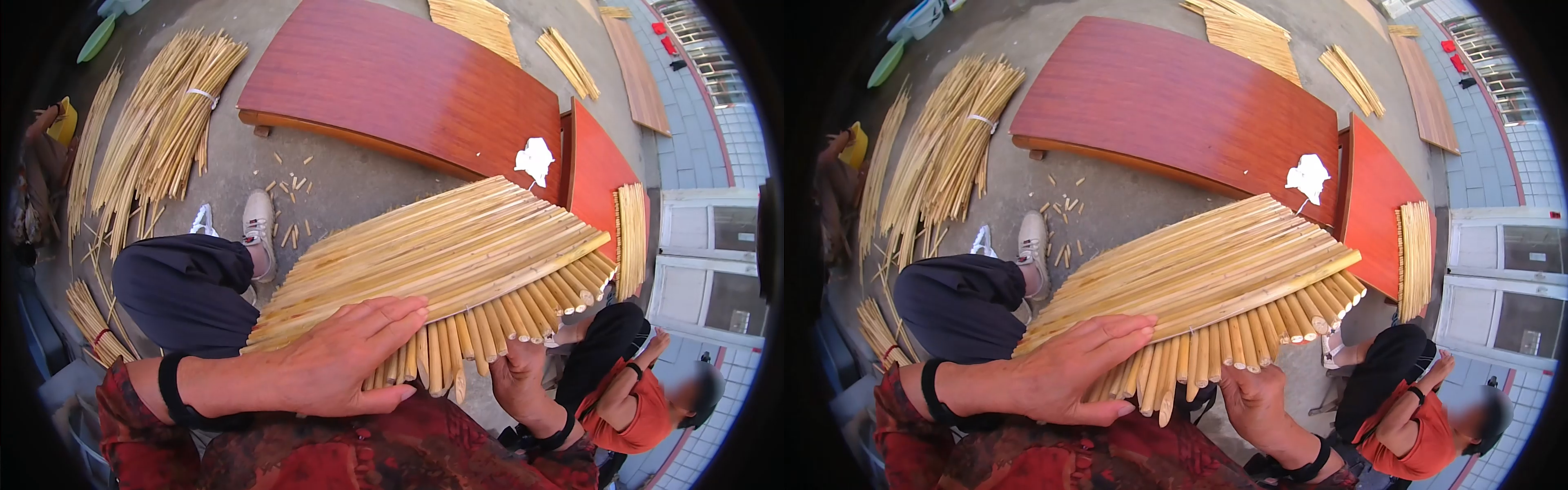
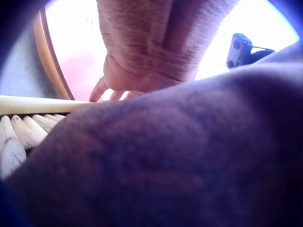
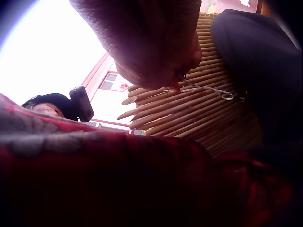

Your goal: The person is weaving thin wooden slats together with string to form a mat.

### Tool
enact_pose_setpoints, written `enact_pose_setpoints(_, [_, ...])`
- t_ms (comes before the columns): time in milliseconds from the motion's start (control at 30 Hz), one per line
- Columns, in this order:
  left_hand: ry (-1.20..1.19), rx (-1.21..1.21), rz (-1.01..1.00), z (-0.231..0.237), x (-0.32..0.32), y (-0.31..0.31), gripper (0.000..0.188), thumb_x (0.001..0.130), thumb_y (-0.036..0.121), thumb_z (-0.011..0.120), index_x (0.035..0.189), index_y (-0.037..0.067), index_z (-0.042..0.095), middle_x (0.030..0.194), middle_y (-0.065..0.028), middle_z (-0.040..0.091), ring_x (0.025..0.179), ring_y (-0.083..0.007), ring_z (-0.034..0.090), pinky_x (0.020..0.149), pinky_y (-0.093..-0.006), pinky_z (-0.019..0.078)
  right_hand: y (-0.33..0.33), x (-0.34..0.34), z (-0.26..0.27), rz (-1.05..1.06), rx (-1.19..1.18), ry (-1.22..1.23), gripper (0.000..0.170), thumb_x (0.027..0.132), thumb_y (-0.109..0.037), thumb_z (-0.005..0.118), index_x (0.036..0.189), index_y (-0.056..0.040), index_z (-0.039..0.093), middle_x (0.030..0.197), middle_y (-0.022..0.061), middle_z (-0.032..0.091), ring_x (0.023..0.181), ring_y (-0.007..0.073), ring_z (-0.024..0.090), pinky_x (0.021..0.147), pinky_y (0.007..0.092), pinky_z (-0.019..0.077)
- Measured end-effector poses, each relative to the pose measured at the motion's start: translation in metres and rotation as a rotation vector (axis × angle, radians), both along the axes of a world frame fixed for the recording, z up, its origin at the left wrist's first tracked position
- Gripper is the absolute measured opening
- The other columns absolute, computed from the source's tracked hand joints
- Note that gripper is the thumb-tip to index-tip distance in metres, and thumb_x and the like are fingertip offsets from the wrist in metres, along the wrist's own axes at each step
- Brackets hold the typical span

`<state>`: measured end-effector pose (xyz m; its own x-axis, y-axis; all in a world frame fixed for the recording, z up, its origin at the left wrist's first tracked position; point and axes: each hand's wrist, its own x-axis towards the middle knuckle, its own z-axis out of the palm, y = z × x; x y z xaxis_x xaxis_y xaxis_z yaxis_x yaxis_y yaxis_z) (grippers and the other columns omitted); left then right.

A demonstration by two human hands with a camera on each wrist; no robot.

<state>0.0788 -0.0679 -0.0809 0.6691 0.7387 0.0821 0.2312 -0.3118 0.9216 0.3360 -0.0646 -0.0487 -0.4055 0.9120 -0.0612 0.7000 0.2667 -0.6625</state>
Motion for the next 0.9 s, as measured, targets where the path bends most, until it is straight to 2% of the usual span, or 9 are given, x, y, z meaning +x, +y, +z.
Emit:
enact_pose_setpoints(200, [0.008,-0.005,-0.007,0.001,0.000,0.000,0.077,0.075,0.025,0.068,0.133,-0.006,0.027,0.135,-0.0259,0.033,0.124,-0.0390,0.036,0.102,-0.0427,0.0310,-0.001,0.003,-0.003,0.003,-0.013,0.005,0.006,0.079,0.001,0.062,0.084,-0.0015,0.064,0.079,0.0148,0.064,0.073,0.0326,0.064,0.061,0.0350,0.0504])
enact_pose_setpoints(367, [0.015,-0.005,-0.005,0.002,0.002,0.000,0.078,0.073,0.022,0.069,0.132,-0.006,0.027,0.135,-0.0265,0.032,0.123,-0.0395,0.036,0.101,-0.0430,0.0318,-0.004,0.004,-0.014,-0.032,0.023,0.129,0.009,0.078,0.002,0.062,0.085,-0.0027,0.065,0.082,0.0135,0.065,0.075,0.0318,0.064,0.063,0.0345,0.0508])
enact_pose_setpoints(467, [0.012,-0.002,0.003,0.003,0.002,0.000,0.078,0.072,0.021,0.069,0.132,-0.006,0.027,0.135,-0.0267,0.033,0.123,-0.0395,0.037,0.101,-0.0432,0.0322,0.001,0.003,-0.008,0.046,0.032,0.051,0.009,0.079,0.002,0.061,0.086,-0.0028,0.065,0.082,0.0135,0.065,0.076,0.0314,0.064,0.063,0.0344,0.0508])
enact_pose_setpoints(667, [0.017,-0.006,0.004,0.004,0.002,0.001,0.079,0.071,0.020,0.069,0.133,-0.006,0.027,0.135,-0.0271,0.033,0.123,-0.0399,0.037,0.101,-0.0433,0.0325,0.000,0.002,-0.012,-0.015,-0.044,0.146,0.010,0.081,0.001,0.061,0.088,-0.0035,0.065,0.083,0.0123,0.065,0.077,0.0307,0.064,0.067,0.0352,0.0506])
enact_pose_setpoints(767, [0.014,0.005,0.006,0.002,0.003,-0.001,0.079,0.071,0.019,0.069,0.133,-0.006,0.027,0.135,-0.0275,0.033,0.123,-0.0404,0.037,0.101,-0.0434,0.0328,0.000,0.003,-0.011,0.023,0.008,0.085,0.010,0.081,0.000,0.061,0.089,-0.0036,0.065,0.086,0.0120,0.065,0.080,0.0312,0.064,0.069,0.0359,0.0503])
enact_pose_setpoints(900, [0.013,0.010,0.010,0.002,0.002,-0.001,0.079,0.071,0.019,0.069,0.133,-0.006,0.027,0.134,-0.0278,0.033,0.122,-0.0406,0.038,0.100,-0.0436,0.0332,-0.001,0.003,-0.016,0.008,0.030,0.131,0.010,0.082,0.000,0.060,0.090,-0.0036,0.065,0.089,0.0123,0.064,0.083,0.0321,0.063,0.070,0.0363,0.0502])
